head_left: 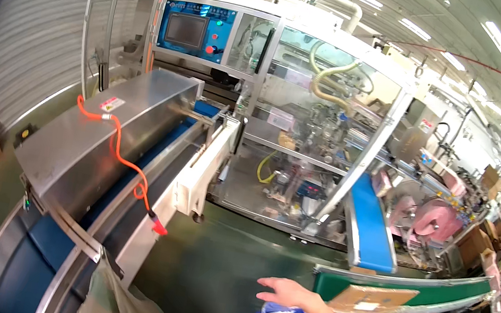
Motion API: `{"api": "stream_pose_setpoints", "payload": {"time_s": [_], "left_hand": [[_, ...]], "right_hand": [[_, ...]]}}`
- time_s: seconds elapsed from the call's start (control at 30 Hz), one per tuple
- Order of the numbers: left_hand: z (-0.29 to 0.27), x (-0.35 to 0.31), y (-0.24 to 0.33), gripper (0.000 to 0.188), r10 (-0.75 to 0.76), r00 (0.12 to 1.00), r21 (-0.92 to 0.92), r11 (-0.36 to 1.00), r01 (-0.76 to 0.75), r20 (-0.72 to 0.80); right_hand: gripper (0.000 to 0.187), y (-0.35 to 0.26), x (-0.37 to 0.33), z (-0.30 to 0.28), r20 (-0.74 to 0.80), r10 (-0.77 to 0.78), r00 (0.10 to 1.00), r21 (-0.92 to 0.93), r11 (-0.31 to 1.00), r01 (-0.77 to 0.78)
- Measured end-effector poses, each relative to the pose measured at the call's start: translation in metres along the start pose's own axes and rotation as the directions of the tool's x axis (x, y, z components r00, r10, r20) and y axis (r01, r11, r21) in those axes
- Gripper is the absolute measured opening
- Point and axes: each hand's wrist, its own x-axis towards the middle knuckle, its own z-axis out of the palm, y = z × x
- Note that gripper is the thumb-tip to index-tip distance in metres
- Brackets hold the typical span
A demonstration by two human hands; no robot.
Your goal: The person unwraps stacks of paper packages from their plastic outer wrapping and places the unwrapped paper stacks onto a conveyor belt.
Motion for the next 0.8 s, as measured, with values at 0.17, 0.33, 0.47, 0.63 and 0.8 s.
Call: {"api": "stream_pose_setpoints", "payload": {"time_s": [0.17, 0.33, 0.47, 0.63, 0.8], "left_hand": [[-0.067, 0.103, 0.163, 0.037, 0.237, 0.964, -0.065, 0.967, -0.246, -0.117], [-0.136, 0.188, 0.243, 0.036, 0.279, 0.874, -0.157, 0.918, -0.364, -0.398], [-0.196, 0.217, 0.263, 0.036, 0.082, 0.738, -0.236, 0.919, -0.316, -0.670], [-0.234, 0.252, 0.295, 0.036, -0.106, 0.567, -0.316, 0.905, -0.285, -0.817], [-0.253, 0.274, 0.309, 0.035, -0.254, 0.457, -0.390, 0.891, -0.233, -0.852]], "right_hand": [[0.049, 0.031, 0.135, -0.075, -0.108, -0.063, 0.992, 0.243, 0.966, 0.088], [0.039, 0.046, 0.336, -0.197, -0.410, -0.330, 0.851, 0.295, 0.834, 0.465], [0.053, -0.036, 0.492, -0.322, -0.439, -0.509, 0.741, 0.166, 0.764, 0.623], [0.066, -0.095, 0.707, -0.454, -0.578, -0.508, 0.639, -0.131, 0.831, 0.541], [0.072, -0.138, 0.831, -0.520, -0.714, -0.276, 0.644, -0.053, 0.938, 0.343]]}}
